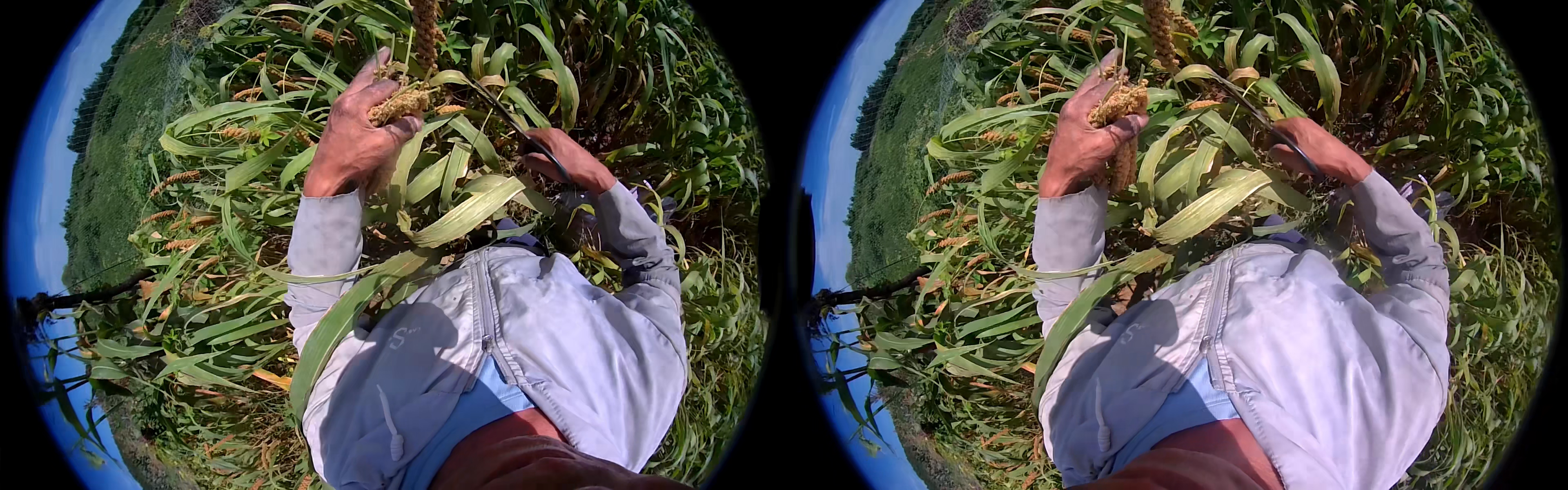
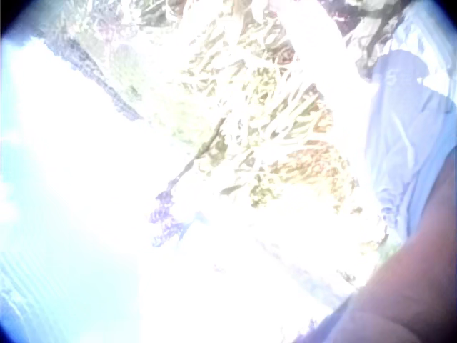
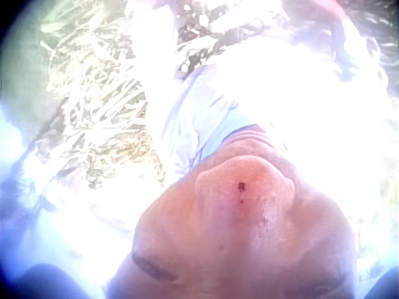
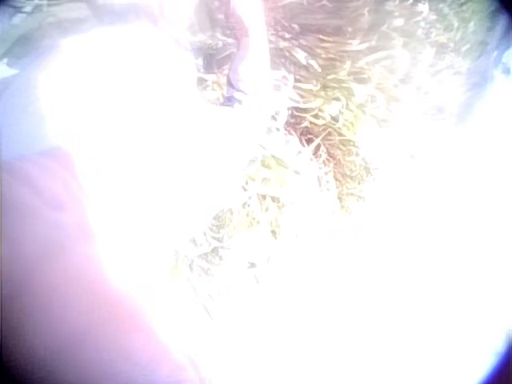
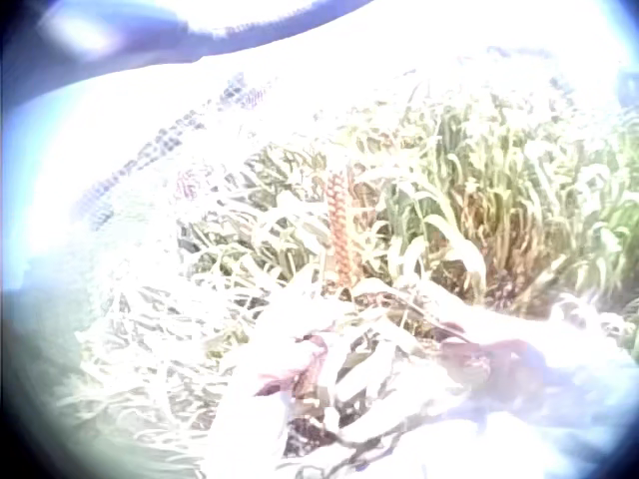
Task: The person harvests millet stalks using shears, cutting the heads from the stalks and placing them into a bag held in the other hand.
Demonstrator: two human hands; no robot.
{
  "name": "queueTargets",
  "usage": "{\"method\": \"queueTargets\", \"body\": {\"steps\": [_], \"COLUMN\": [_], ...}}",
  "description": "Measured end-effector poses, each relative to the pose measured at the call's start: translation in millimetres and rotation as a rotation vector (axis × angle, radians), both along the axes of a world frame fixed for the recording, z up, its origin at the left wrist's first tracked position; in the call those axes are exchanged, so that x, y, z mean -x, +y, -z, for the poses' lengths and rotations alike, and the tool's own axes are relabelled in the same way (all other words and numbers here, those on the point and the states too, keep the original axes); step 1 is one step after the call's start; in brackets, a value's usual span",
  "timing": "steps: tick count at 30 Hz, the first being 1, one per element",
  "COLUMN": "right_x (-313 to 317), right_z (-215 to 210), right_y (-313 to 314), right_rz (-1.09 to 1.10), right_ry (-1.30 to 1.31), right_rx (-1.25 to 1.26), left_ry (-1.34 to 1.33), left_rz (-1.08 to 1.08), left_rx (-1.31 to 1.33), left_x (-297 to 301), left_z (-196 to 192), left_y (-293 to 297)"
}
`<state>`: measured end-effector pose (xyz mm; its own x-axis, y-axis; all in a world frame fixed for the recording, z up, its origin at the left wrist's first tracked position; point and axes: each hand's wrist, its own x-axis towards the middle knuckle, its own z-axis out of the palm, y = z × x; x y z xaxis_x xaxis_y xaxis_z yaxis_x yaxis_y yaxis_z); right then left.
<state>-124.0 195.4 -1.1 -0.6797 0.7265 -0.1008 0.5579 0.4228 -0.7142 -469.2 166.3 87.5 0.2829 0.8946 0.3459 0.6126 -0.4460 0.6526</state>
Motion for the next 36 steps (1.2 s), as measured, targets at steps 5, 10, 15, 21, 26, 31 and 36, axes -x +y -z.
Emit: {"method": "queueTargets", "body": {"steps": [5,10,15,21,26,31,36], "right_x": [48,80,82,37,59,71,59], "right_z": [34,43,41,39,34,34,30], "right_y": [42,69,77,78,81,63,22], "right_rz": [0.123,0.121,-0.021,-0.053,-0.061,-0.042,0.079], "right_ry": [-0.156,-0.115,-0.059,-0.126,0.000,-0.009,-0.049], "right_rx": [-0.255,-0.379,-0.302,-0.156,-0.406,-0.403,-0.186], "left_ry": [-0.234,-0.127,-0.091,-0.664,-0.645,-0.491,-0.894], "left_rz": [0.070,0.133,0.057,-0.038,0.053,0.150,0.155], "left_rx": [0.378,0.470,0.565,0.682,0.720,0.736,0.616], "left_x": [-5,-28,-36,1,-5,4,18], "left_z": [12,8,6,18,18,14,36], "left_y": [65,93,102,86,81,73,66]}}
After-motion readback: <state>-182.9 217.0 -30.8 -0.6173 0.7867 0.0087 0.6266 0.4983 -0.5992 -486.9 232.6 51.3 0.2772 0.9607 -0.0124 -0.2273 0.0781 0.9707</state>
